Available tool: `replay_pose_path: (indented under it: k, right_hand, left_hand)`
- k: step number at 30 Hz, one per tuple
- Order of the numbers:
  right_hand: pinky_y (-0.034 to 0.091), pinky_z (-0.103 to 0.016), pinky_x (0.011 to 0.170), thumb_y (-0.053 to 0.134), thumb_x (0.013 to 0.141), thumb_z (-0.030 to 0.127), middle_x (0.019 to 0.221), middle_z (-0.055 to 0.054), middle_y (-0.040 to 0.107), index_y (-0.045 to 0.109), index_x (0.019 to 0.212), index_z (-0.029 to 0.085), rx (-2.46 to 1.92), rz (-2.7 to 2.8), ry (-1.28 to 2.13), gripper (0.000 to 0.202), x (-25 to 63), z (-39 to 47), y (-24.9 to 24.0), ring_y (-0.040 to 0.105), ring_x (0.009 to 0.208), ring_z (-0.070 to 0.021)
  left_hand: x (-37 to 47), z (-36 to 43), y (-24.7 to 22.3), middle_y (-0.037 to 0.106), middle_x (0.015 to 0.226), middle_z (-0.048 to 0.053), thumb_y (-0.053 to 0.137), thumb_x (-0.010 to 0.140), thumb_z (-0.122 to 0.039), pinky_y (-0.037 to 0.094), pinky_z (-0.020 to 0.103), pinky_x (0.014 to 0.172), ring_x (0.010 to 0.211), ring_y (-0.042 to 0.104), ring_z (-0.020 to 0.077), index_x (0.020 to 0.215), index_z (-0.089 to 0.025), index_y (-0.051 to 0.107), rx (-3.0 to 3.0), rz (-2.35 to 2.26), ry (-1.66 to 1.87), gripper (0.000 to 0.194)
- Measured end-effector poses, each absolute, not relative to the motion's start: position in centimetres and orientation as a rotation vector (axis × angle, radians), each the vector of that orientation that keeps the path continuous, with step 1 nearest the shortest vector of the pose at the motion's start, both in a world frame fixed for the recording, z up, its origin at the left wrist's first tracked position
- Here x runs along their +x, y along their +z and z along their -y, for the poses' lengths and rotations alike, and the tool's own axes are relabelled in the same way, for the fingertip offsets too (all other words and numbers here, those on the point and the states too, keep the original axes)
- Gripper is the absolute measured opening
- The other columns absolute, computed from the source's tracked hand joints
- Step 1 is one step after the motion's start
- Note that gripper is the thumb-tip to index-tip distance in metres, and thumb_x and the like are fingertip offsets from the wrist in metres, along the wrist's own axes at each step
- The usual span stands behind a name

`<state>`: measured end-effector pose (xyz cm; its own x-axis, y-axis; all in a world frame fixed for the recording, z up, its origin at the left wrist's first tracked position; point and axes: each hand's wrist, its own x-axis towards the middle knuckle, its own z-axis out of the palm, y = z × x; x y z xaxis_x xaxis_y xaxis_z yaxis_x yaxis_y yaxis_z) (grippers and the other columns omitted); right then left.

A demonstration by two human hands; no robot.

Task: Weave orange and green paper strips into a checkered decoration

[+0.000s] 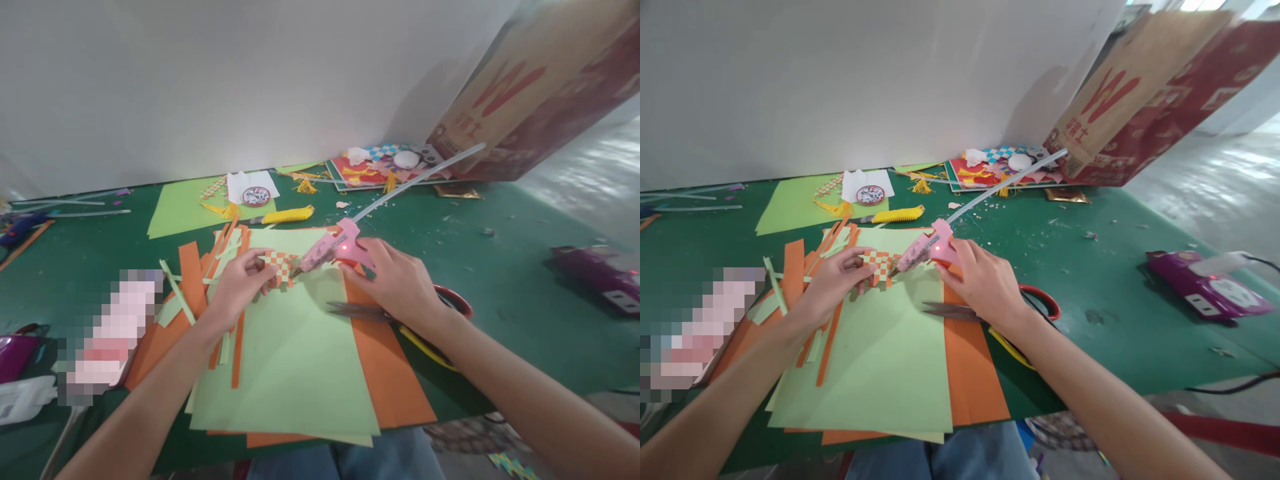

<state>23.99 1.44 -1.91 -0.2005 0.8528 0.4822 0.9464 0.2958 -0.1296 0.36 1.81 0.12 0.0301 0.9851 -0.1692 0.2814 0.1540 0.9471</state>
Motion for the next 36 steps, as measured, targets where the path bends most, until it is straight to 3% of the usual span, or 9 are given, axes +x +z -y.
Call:
replay_pose_path:
  k: [27, 31, 36]
  right_hand:
    - [0.043, -0.028, 0.056, 0.046, 0.084, 0.045, 0.09, -0.011, 0.068, 0.056, 0.1, 0.017, -1.646, 2.019, -0.261, 0.034, 24.5, -1.6, -1.6, 0.063, 0.072, -0.0214]
    - [0.038, -0.027, 0.052, 0.05, 0.082, 0.046, 0.077, -0.01, 0.066, 0.055, 0.098, 0.017, -1.797, 1.937, -0.245, 0.034, 25.7, -2.7, -0.6, 0.06, 0.063, -0.0216]
    - [0.03, -0.027, 0.047, 0.041, 0.085, 0.046, 0.067, -0.01, 0.061, 0.052, 0.082, 0.02, -2.108, 1.927, -0.133, 0.029, 28.6, -4.1, 1.1, 0.05, 0.049, -0.0181]
  left_hand:
    - [0.4, -1.9, 0.6, 0.059, 0.063, -0.002, 0.07, 0.067, -0.028, 0.043, 0.022, 0.047, 0.052, 0.053, 0.0096, 0.096, -0.016, 0.061, 1.201, -1.314, 1.086, 0.033]
    - [0.3, -1.9, 0.9, 0.058, 0.066, -0.003, 0.07, 0.067, -0.031, 0.044, 0.021, 0.049, 0.051, 0.051, 0.0074, 0.096, -0.017, 0.062, 1.21, -1.295, 1.114, 0.033]
    - [0.1, -2.2, 0.9, 0.056, 0.067, -0.004, 0.072, 0.063, -0.03, 0.045, 0.02, 0.051, 0.054, 0.051, 0.0063, 0.081, -0.017, 0.063, 1.123, -1.267, 1.222, 0.024]
